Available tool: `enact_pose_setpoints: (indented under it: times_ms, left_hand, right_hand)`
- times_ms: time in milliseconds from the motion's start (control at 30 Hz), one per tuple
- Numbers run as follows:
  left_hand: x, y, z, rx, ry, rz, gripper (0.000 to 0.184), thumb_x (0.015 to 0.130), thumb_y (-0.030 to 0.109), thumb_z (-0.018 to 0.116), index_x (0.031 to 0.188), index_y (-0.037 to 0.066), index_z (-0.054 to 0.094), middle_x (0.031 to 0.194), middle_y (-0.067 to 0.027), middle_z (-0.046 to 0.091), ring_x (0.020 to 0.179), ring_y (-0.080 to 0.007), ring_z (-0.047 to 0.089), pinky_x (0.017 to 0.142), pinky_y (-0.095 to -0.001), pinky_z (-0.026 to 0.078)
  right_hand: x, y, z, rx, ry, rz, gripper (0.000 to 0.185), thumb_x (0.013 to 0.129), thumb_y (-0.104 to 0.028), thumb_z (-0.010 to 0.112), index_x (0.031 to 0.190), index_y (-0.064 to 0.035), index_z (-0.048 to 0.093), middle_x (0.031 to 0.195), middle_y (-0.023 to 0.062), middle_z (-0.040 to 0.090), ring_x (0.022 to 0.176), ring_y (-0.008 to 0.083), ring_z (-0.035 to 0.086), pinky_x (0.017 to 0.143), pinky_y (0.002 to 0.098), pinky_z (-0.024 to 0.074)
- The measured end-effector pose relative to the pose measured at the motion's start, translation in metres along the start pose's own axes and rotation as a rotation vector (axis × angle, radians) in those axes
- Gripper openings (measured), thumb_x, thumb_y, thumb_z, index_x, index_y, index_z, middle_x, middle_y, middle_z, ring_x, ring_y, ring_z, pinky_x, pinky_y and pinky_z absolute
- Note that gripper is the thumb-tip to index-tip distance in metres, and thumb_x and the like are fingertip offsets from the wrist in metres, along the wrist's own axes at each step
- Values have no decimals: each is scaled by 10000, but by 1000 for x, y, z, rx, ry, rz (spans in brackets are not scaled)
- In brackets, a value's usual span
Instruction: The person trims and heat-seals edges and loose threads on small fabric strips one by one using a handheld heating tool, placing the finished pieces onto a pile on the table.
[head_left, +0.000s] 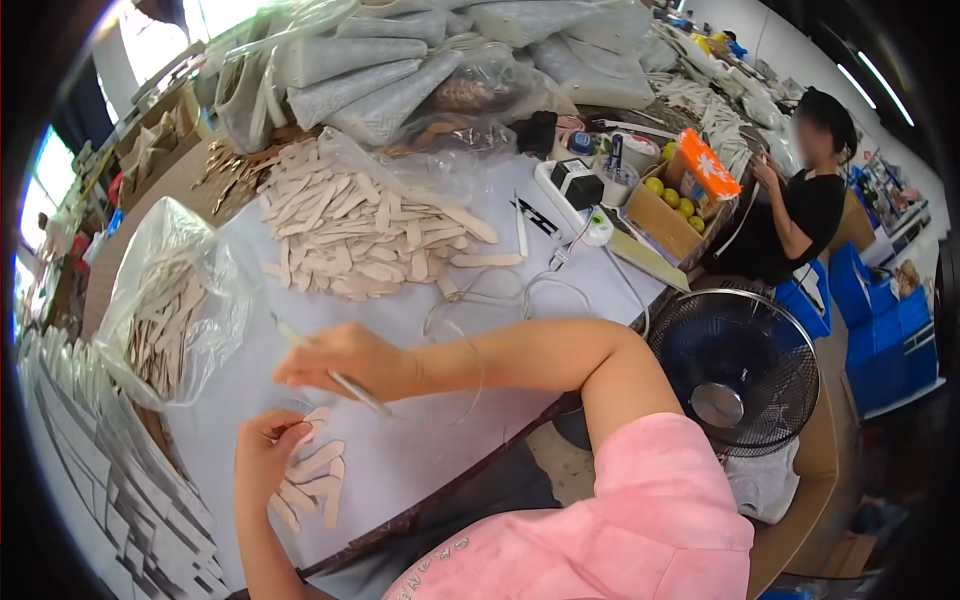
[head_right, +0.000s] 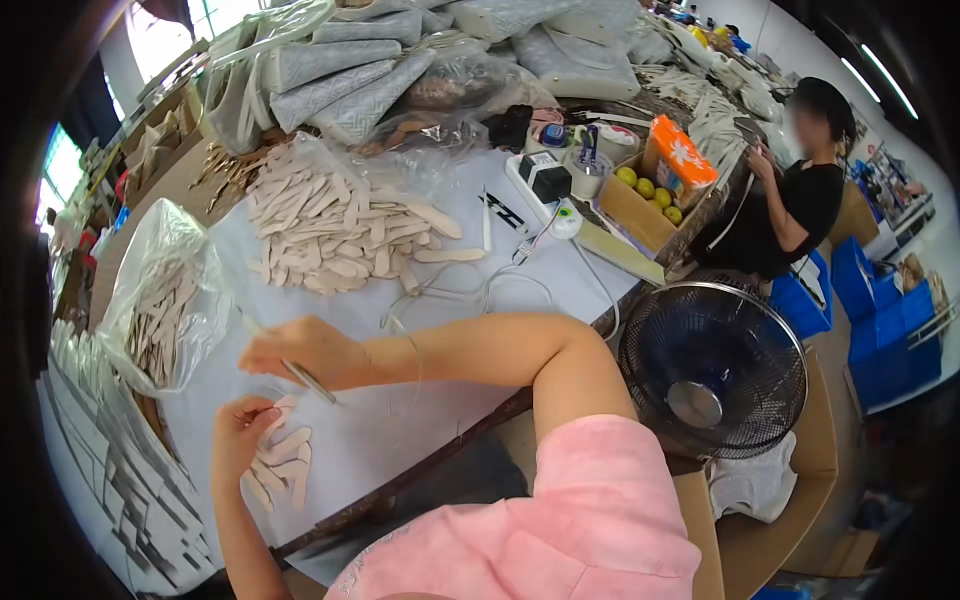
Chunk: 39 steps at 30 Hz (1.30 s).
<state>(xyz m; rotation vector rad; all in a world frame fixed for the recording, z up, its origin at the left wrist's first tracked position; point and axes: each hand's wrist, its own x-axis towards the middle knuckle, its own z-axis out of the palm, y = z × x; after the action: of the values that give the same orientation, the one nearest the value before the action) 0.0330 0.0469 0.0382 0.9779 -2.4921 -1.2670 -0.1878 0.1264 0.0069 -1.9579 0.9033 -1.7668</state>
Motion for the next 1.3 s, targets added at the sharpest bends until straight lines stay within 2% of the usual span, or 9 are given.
enact_pose_setpoints:
  times_ms: [67,200,367,433,567,800,933,1067,1300]
  left_hand:
    - [14,-2,-4,-275,-90,-75,119,824,9,718,938,-19,698,816,-32,676,719,-86,604,661,-243,476]
    - [27,-7,1,-453,-84,-100,97,869,22,682,951,-25,702,862,-37,696,744,-83,618,687,-237,495]
    - [31,-28,5,-506,96,-3,130,911,57,644,997,-30,689,891,-52,701,772,-100,634,710,-256,515]
    - [34,-18,5,-501,144,13,153,934,64,617,1033,-40,673,897,-63,700,778,-116,638,713,-268,520]
    - [31,-24,6,-547,136,-2,162,936,40,621,1060,-55,665,892,-91,701,770,-145,661,697,-265,529]
    - [33,-29,5,-680,149,0,102,890,21,681,985,-15,687,939,-84,709,776,-158,672,681,-286,542]
    - [39,-33,2,-53,346,392,144,829,51,742,964,51,691,974,-64,695,797,-198,672,688,-295,541]
    - [36,-35,3,499,378,547,155,783,95,768,918,92,693,971,-46,666,809,-225,654,680,-302,538]
    - [40,-26,20,488,404,548,139,767,120,778,895,110,724,922,-27,649,763,-202,638,623,-317,526]
  right_hand:
    - [-7,2,1,-386,-98,-72,199,879,-73,684,1067,-84,620,861,100,642,695,264,647,633,362,518]
    - [-14,10,4,-329,-238,101,175,870,-93,673,1025,-82,592,846,151,605,728,362,636,622,429,504]
    - [-9,-2,-3,-310,-214,193,189,863,-88,678,1036,-62,606,876,158,628,755,360,648,653,419,513]
    - [-7,1,-2,-131,-75,231,178,862,-16,667,1034,-37,628,886,120,636,735,254,660,660,355,522]
    - [-11,15,1,-202,-43,370,213,864,61,645,1063,-13,637,924,95,668,801,184,683,707,289,549]
    - [3,11,-2,-142,-123,443,202,916,18,643,1112,-22,614,939,84,673,827,169,683,724,281,558]
    - [7,9,-1,-178,34,380,262,1021,-205,560,1210,-25,578,936,103,672,811,178,677,740,306,566]
    - [10,8,-16,473,102,734,649,1052,-558,276,1300,-28,554,918,117,644,760,160,648,749,350,579]
    - [17,25,-26,769,230,939,482,1050,-428,416,1116,-9,647,920,97,635,792,145,647,773,343,582]
